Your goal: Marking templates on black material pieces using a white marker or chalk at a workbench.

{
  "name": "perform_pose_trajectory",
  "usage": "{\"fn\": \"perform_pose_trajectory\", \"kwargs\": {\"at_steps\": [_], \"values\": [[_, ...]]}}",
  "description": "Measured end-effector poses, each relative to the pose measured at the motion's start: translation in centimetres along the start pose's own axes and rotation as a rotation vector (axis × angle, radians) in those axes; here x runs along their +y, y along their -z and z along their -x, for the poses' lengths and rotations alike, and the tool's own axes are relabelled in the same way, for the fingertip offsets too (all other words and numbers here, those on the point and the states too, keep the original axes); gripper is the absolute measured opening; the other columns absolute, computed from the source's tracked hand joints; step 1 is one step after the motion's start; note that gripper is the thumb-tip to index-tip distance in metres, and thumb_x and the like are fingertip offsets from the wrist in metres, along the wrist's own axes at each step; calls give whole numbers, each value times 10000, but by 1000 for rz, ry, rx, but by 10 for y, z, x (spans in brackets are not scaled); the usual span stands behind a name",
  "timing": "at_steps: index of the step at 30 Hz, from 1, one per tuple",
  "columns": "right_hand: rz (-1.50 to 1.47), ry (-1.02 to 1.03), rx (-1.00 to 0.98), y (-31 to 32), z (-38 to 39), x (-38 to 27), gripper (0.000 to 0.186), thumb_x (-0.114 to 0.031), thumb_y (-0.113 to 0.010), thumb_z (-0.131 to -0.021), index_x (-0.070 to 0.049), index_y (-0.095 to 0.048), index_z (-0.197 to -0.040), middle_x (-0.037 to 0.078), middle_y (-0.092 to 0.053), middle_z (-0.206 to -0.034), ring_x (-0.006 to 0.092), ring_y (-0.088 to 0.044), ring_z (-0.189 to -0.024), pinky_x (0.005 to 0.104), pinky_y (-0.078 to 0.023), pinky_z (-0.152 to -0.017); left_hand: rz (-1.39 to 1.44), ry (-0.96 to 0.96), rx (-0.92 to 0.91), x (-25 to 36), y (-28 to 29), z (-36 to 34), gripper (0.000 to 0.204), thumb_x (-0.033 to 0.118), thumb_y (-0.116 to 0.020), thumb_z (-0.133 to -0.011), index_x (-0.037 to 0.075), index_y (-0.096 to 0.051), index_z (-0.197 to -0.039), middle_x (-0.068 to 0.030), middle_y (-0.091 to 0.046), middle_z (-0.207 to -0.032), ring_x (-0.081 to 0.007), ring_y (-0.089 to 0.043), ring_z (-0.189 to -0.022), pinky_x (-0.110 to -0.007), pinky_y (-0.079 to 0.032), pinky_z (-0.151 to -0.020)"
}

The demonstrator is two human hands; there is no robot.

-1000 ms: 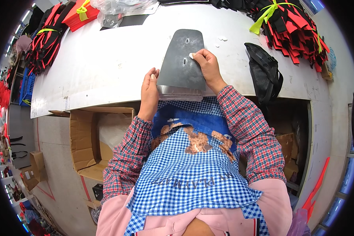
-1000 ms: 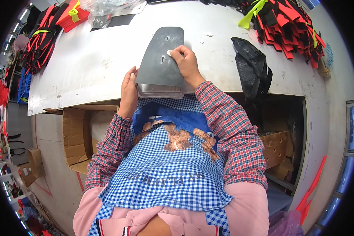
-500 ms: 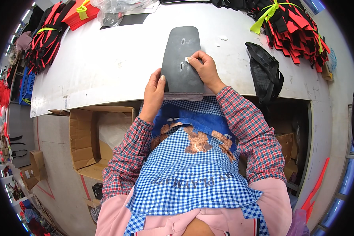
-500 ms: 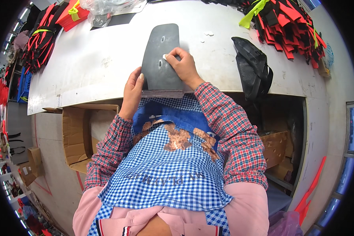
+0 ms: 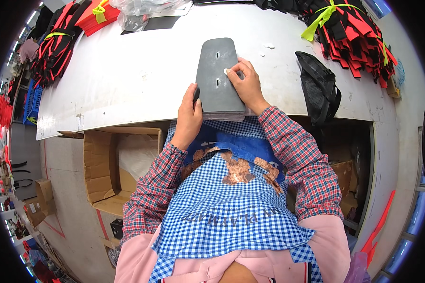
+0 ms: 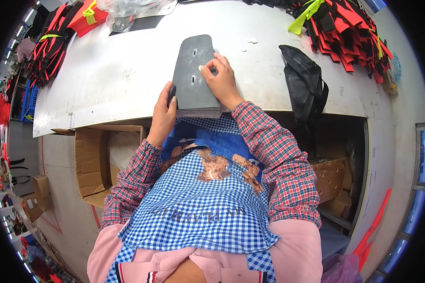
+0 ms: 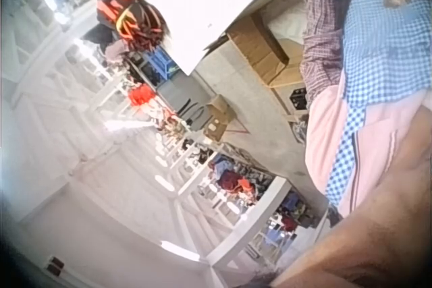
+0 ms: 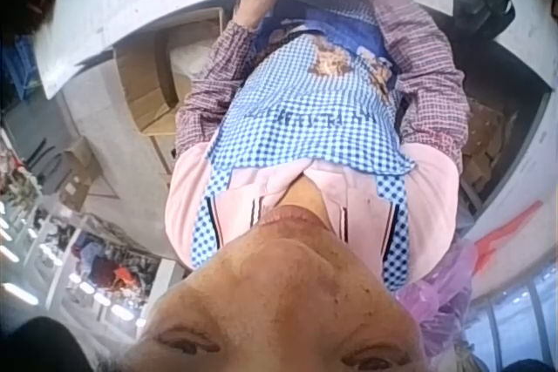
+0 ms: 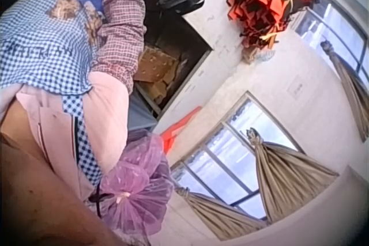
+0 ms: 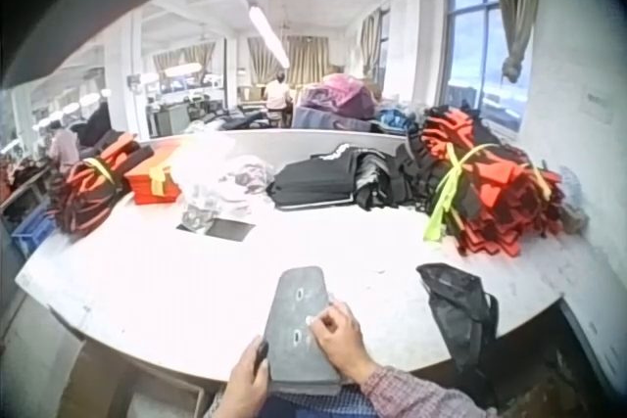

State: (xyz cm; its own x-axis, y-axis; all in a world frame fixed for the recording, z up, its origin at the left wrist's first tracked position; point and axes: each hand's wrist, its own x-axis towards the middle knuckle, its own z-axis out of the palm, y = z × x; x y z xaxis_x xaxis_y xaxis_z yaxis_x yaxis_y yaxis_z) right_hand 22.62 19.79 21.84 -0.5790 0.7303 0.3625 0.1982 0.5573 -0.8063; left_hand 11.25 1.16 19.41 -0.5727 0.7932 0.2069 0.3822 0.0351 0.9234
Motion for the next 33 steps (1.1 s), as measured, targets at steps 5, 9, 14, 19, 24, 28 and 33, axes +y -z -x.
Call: {"fn": "perform_pose_trajectory", "kwargs": {"at_steps": [5,9,14,19,24,28,33], "values": [[15,-22,-22,0,-1,2,234,-251,-679,-897,-27,-652,-834,244,-605,-1294,385,-503,-1332,443,-420,-1081,-32,-17,-4,1,0,1,455,-3,-480,-998,-25,-426,-1449,-272,-424,-1511,-374,-466,-1384,-394,-411,-1123],[38,-17,-31,1,-1,9,230,-246,-674,-896,-24,-654,-839,256,-603,-1306,389,-516,-1316,439,-418,-1084,-69,-43,-10,2,0,1,447,7,-485,-998,-25,-433,-1441,-276,-409,-1521,-385,-442,-1402,-401,-395,-1138],[29,-34,2,4,3,12,224,-236,-675,-892,-19,-656,-844,259,-610,-1305,388,-543,-1285,436,-426,-1077,-131,-52,-1,2,4,-6,436,75,-496,-1012,-28,-443,-1433,-283,-384,-1533,-406,-406,-1419,-418,-367,-1156],[-110,-187,26,11,7,22,215,-227,-680,-945,-22,-656,-884,134,-682,-1247,173,-671,-1010,298,-523,-891,-237,-78,2,-2,4,-32,446,167,-523,-1023,-27,-465,-1420,-288,-364,-1543,-422,-346,-1450,-452,-319,-1181],[-153,-245,7,15,16,12,246,-261,-686,-915,-14,-677,-907,153,-727,-1132,262,-681,-982,362,-524,-919,-453,-238,-56,-10,4,-51,475,229,-560,-1014,-35,-488,-1402,-280,-389,-1528,-433,-357,-1435,-474,-311,-1180],[-146,-227,-4,14,20,9,249,-254,-689,-911,-5,-678,-890,177,-716,-1166,280,-689,-983,369,-526,-922,-417,-261,-121,-12,3,-57,476,234,-566,-1007,-48,-503,-1385,-278,-406,-1515,-435,-383,-1414,-483,-334,-1158],[-128,-156,-1,15,21,11,238,-235,-691,-906,-1,-673,-869,208,-704,-1181,303,-691,-1022,382,-526,-937,-466,-302,-139,-11,3,-57,449,217,-547,-1013,-48,-515,-1374,-275,-413,-1510,-423,-399,-1407,-480,-358,-1130]]}}
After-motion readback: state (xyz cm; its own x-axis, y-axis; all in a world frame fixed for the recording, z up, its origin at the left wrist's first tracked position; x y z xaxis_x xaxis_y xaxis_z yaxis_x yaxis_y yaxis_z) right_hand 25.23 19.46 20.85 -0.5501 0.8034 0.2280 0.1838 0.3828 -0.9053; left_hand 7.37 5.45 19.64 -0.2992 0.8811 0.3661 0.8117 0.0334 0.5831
